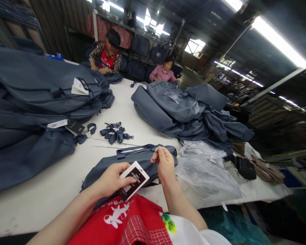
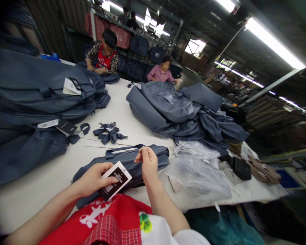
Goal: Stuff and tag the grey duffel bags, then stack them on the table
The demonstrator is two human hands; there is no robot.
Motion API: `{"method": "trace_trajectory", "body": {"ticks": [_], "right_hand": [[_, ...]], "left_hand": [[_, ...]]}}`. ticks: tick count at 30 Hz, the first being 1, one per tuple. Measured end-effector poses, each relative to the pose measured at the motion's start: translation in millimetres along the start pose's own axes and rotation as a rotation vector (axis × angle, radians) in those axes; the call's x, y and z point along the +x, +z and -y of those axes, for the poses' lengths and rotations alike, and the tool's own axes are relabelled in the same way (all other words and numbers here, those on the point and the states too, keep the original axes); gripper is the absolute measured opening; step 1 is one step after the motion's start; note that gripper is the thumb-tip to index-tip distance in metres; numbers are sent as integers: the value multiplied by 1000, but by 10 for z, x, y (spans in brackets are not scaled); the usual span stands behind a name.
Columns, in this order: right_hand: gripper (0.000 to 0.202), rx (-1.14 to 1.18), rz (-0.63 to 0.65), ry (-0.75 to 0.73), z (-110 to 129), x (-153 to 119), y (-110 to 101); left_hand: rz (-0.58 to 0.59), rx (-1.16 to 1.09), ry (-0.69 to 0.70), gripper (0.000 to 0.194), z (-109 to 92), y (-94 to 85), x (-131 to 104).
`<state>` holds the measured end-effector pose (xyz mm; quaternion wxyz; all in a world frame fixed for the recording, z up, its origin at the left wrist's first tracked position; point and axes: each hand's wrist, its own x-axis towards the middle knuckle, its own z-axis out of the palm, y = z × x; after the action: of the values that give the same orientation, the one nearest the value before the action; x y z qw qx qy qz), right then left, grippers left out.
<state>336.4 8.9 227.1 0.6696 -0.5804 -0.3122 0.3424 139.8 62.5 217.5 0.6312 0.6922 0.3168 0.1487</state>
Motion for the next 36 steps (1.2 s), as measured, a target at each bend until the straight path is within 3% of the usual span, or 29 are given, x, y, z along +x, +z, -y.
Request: {"method": "trace_trajectory", "body": {"ticks": [2, 6, 9, 11, 16, 19, 23, 28, 32, 36], "right_hand": [[32, 25, 12, 22, 16, 47, -4], [33, -105, 229, 125, 27, -5, 53], [32, -212, 332, 110, 29, -69, 77], [32, -370, 356, 9, 36, -85, 63], [21, -952, 441, -426, 28, -102, 22], [21, -1118, 518, -516, -28, -143, 46], [24, -1244, 501, -576, -126, -199, 124], [20, -1298, 402, -582, -188, -160, 172], [15, -1198, 323, -444, -179, -49, 99], [19, -884, 266, -255, -157, -11, 38]], "left_hand": [[6, -12, -7, 16, 5, 11, 6], [-19, 52, 28, 13, -35, 38, 29], [-54, 150, 41, 9, -60, 35, 37], [-95, 189, 32, 9, -49, 21, 39], [-218, 203, -7, 12, 42, 1, 55], [-285, 263, -15, 13, 75, 24, 66], [-338, 382, -13, 16, 78, 81, 65], [-314, 493, -7, 15, 68, 135, 40], [-310, 427, 14, 15, 79, 114, 31], [-303, 199, 14, 19, 105, 58, 66]]}}
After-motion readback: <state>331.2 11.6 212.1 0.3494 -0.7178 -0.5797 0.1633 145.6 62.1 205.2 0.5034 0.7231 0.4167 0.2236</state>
